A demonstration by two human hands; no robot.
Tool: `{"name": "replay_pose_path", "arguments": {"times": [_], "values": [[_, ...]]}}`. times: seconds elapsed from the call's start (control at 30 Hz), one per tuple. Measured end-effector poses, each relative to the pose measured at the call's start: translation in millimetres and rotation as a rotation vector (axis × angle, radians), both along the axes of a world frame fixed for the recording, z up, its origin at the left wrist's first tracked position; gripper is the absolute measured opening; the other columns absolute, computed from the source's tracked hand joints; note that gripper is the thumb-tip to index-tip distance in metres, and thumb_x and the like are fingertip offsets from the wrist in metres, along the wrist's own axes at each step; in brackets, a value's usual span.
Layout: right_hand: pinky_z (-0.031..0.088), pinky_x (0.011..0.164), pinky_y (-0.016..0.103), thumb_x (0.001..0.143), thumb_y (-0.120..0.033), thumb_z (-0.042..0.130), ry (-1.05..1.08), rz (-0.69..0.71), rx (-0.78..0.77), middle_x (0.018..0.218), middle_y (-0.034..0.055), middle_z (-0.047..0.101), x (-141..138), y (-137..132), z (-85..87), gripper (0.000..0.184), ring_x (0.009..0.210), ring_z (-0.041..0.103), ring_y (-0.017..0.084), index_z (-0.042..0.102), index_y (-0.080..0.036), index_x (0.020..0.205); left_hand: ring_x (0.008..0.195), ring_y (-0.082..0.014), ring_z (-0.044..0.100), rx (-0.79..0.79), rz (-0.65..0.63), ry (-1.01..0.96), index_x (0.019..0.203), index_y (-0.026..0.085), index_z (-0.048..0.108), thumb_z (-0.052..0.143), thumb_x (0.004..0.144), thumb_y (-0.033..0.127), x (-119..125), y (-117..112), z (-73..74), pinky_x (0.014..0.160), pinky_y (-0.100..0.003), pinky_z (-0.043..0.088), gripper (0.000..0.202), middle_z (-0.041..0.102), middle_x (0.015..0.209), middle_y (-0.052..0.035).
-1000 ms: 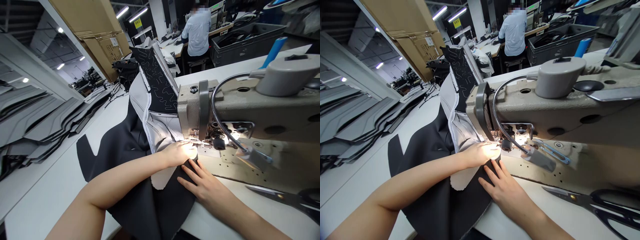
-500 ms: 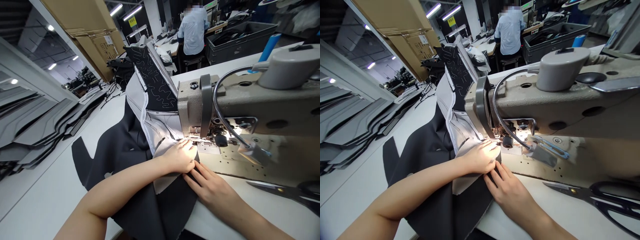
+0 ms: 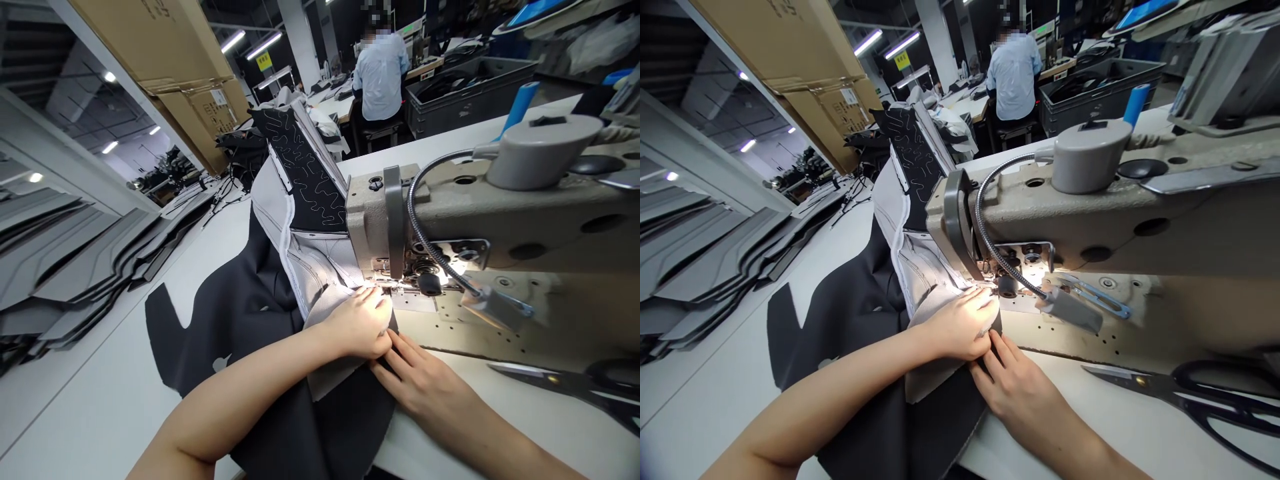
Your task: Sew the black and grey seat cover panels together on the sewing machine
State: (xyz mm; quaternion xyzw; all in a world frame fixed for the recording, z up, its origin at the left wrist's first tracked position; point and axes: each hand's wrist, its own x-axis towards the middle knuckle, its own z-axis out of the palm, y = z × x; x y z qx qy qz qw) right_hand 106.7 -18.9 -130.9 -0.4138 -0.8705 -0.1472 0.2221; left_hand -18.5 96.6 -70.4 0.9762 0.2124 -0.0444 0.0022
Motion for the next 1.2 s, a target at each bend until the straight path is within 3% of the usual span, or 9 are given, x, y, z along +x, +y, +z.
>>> {"name": "replay_pose_path", "arguments": {"times": [0.17,0.3,0.47,0.6,0.77,0.87,1.0,1.07,1.2], "values": [[0.037,0.103,0.048,0.075,-0.017,0.057,0.050,0.014,-0.066,0.113,0.0164,0.057,3.6,-1.6,3.4,0.039,0.116,0.047,0.032,0.060,-0.012,0.114,0.123,-0.0312,0.042,0.031,0.051,0.021,0.115,0.000,0.050,0.049,0.078,0.028,5.5,-2.6,-1.4,0.109,-0.042,0.029,0.047,0.050,0.124,-0.0221],[0.025,0.111,0.050,0.081,-0.034,0.058,0.136,0.159,-0.329,0.122,0.0095,0.054,-1.0,-7.2,13.6,0.047,0.125,0.038,0.031,0.053,-0.022,0.126,0.117,-0.0316,0.044,0.124,0.128,0.057,0.129,0.005,0.043,0.051,0.077,0.023,0.2,-16.4,5.7,0.096,-0.044,0.041,0.055,0.047,0.129,-0.0197],[0.016,0.113,0.049,0.088,-0.030,0.048,0.122,0.277,-0.390,0.123,0.0088,0.054,-25.2,-8.7,14.2,0.043,0.126,0.036,0.030,0.049,-0.020,0.130,0.072,-0.0275,0.060,0.050,0.203,0.431,0.140,0.013,0.032,0.062,0.069,0.018,-13.3,-27.0,18.9,0.060,-0.036,0.048,0.078,0.064,0.086,-0.0113],[0.020,0.111,0.044,0.088,-0.023,0.048,0.152,0.235,-0.306,0.106,0.0073,0.061,-46.4,-3.2,4.5,0.028,0.110,0.048,0.026,0.060,-0.017,0.113,0.043,-0.0185,0.052,-0.144,0.180,0.462,0.144,0.012,0.020,0.051,0.072,0.017,-12.1,-17.8,23.7,0.042,-0.026,0.037,0.079,0.060,0.059,-0.0014],[0.037,0.095,0.039,0.077,-0.015,0.058,0.090,0.114,-0.391,0.075,0.0055,0.064,-59.5,3.6,-8.9,0.010,0.084,0.055,0.023,0.067,-0.016,0.081,0.050,-0.0210,0.056,-0.207,0.166,0.404,0.138,-0.002,0.027,0.045,0.075,0.018,5.2,-11.1,25.8,0.052,-0.030,0.042,0.069,0.062,0.060,-0.0062],[0.035,0.096,0.043,0.076,-0.017,0.060,0.017,0.060,-0.460,0.071,0.0092,0.064,-60.4,3.3,-6.9,0.010,0.085,0.056,0.026,0.069,-0.014,0.076,0.062,-0.0255,0.061,-0.205,0.173,0.422,0.142,-0.002,0.016,0.049,0.072,0.019,8.1,-14.6,26.8,0.066,-0.035,0.046,0.080,0.065,0.065,-0.0077],[0.026,0.105,0.043,0.082,-0.057,0.054,0.188,0.103,-0.477,0.091,0.0122,0.066,-58.1,-1.9,4.8,0.048,0.098,0.054,0.027,0.069,-0.013,0.095,0.062,-0.0248,0.062,-0.263,0.180,0.489,0.145,0.003,0.006,0.049,0.073,0.020,0.7,-19.0,30.3,0.060,-0.031,0.046,0.085,0.067,0.072,-0.0087],[0.024,0.106,0.043,0.081,-0.067,0.048,0.223,0.087,-0.411,0.099,0.0148,0.065,-58.7,-4.8,6.8,0.064,0.101,0.054,0.028,0.067,-0.011,0.103,0.066,-0.0248,0.063,-0.316,0.211,0.506,0.146,0.006,0.006,0.045,0.076,0.020,0.5,-17.7,32.3,0.057,-0.030,0.045,0.081,0.067,0.076,-0.0093],[0.016,0.107,0.052,0.071,-0.076,0.054,0.189,-0.053,-0.220,0.099,0.0217,0.064,-64.6,-11.5,0.6,0.080,0.105,0.050,0.038,0.068,-0.003,0.102,0.087,-0.0271,0.063,-0.369,0.251,0.440,0.145,0.002,0.006,0.043,0.077,0.019,10.7,-11.0,32.6,0.080,-0.036,0.047,0.080,0.068,0.084,-0.0116]]}}
